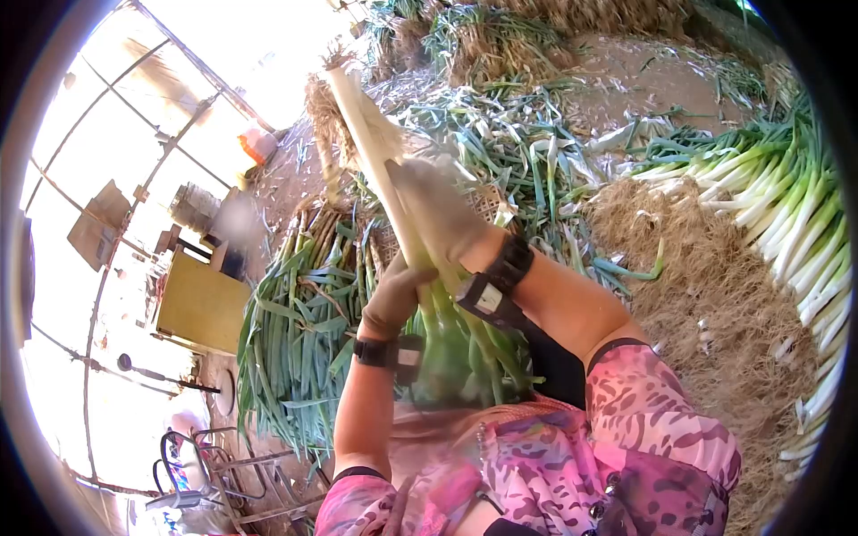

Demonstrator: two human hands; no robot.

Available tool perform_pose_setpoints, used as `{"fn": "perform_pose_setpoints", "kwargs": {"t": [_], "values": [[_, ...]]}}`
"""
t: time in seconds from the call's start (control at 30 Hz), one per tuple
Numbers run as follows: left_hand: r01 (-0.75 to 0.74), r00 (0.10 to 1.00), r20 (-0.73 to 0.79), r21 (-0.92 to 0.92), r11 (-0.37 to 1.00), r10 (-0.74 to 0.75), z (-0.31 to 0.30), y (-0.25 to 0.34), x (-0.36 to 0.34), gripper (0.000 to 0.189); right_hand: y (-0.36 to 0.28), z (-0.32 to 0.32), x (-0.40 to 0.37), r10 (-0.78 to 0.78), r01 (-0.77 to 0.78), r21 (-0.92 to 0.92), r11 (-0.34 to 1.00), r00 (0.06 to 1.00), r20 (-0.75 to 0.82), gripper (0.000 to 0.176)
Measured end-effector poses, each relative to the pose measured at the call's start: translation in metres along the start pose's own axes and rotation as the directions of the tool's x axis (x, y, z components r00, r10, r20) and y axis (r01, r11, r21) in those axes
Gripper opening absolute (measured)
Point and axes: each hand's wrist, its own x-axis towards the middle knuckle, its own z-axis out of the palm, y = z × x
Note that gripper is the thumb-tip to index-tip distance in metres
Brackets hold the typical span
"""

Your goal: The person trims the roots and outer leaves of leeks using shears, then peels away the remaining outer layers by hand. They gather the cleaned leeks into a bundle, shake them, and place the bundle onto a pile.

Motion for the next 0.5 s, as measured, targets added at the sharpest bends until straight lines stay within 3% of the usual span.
{"fn": "perform_pose_setpoints", "kwargs": {"t": [0.03,0.07,0.17,0.23,0.27,0.3,0.37,0.43,0.5], "values": [[-0.029,0.999,0.02,0.009,1.0,0.028,0.005,0.0,0.0,0.036,0.0,-0.002,0.006,0.135,-0.133,0.095,0.987,0.991,-0.015,0.025],[-0.057,0.998,0.038,0.019,0.998,0.056,0.01,-0.001,0.001,0.038,0.004,-0.006,0.013,-0.429,0.412,-0.37,0.833,0.902,0.039,0.023],[-0.035,0.998,-0.053,0.077,0.996,0.039,0.015,-0.012,0.005,0.036,0.026,-0.014,0.035,-0.731,0.649,-0.609,0.455,0.663,0.161,0.02],[-0.001,0.992,-0.128,0.086,0.996,0.012,0.019,-0.01,0.006,0.033,0.017,-0.016,0.031,-0.476,0.381,-0.448,0.809,0.872,-0.117,0.024],[-0.036,0.992,-0.118,0.097,0.995,0.048,0.019,-0.013,0.008,0.028,0.02,-0.025,0.038,-0.451,0.324,-0.556,0.765,0.887,-0.102,0.026],[0.019,0.996,-0.091,0.082,0.996,-0.011,0.016,-0.014,0.009,0.03,0.021,-0.033,0.045,-0.422,0.264,-0.655,0.708,0.902,-0.093,0.029],[0.134,0.991,-0.037,0.058,0.989,-0.131,0.006,-0.014,0.008,0.034,0.015,-0.056,0.06,-0.396,0.267,-0.497,0.825,0.902,-0.173,0.031],[0.1,0.995,-0.005,-0.106,0.989,-0.101,0.006,-0.007,-0.002,0.029,0.019,-0.099,0.093,-0.172,0.084,-0.317,0.945,0.95,-0.262,0.03],[0.142,0.987,0.102,-0.184,0.973,-0.124,-0.007,-0.006,-0.01,0.029,0.024,-0.131,0.11,-0.114,0.078,-0.147,0.986,0.959,-0.259,0.038]]}}
